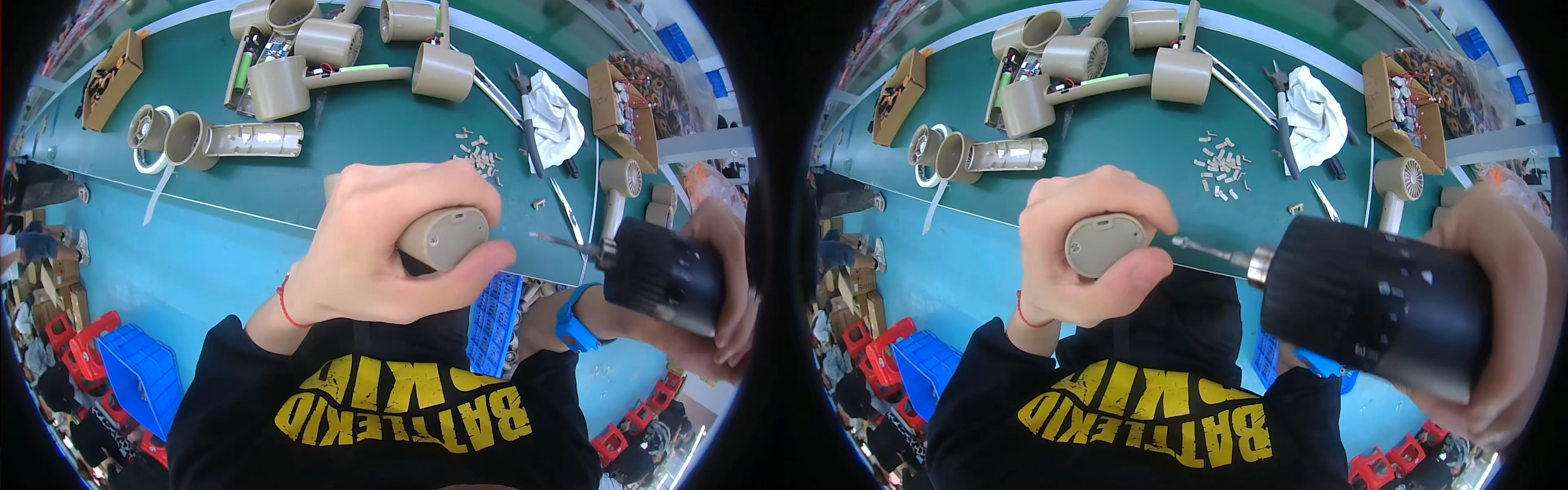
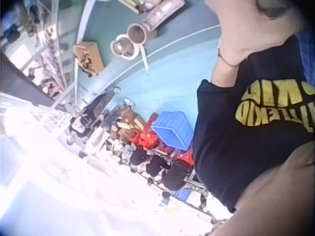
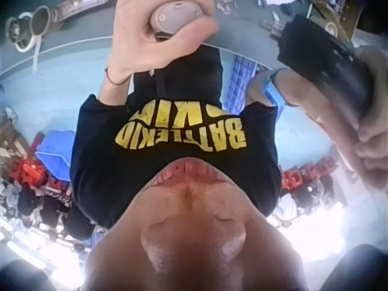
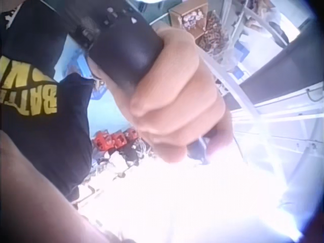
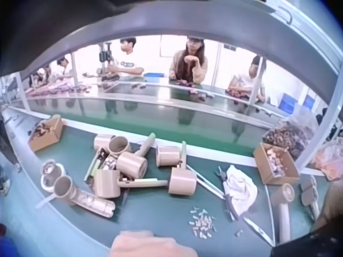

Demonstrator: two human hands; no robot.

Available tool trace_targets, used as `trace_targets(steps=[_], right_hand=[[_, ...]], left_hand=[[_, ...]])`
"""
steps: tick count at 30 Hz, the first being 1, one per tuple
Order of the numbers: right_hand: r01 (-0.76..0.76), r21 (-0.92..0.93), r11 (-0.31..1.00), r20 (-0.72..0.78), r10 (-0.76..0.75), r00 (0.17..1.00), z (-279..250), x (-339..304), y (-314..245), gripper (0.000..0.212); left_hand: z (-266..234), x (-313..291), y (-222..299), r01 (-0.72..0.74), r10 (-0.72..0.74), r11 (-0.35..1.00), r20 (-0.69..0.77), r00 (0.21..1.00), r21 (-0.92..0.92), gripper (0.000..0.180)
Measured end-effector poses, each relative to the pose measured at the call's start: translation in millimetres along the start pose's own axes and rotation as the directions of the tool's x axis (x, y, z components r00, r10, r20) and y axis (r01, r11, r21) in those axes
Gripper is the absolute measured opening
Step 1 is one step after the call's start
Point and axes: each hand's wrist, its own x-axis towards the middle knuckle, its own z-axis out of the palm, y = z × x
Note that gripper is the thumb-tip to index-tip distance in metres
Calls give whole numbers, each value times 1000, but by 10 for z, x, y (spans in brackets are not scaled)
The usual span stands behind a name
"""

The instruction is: Assembling hand-held electric fans by placing electronic components into plastic housings and securing them with an electric screwdriver.

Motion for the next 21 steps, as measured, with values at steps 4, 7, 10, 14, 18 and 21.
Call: trace_targets(steps=[4, 7, 10, 14, 18, 21], right_hand=[[20, -52, 998, 6, -20, 1000, 0, -33, 114, 23], [23, -81, 996, 14, -22, 1000, -36, -16, 300, 23], [31, -126, 991, 26, -28, 999, -100, 55, 270, 23], [41, -178, 983, 45, -34, 998, -121, 30, 168, 23], [46, -216, 975, 66, -33, 997, -32, -106, -53, 23], [58, -248, 967, 83, -39, 996, -18, -91, -75, 24]], left_hand=[[48, 13, -30, -8, 8, 1000, 0, 1000, -12, 16], [92, 36, -49, -42, 41, 997, 10, 999, 66, 18], [144, 49, -74, -59, 59, 994, 3, 998, 91, 19], [152, 66, -90, -81, 79, 990, 18, 997, 114, 16], [139, 60, -77, -65, 60, 988, 40, 997, 142, 16], [153, 78, -78, -50, 43, 990, 58, 997, 129, 17]])
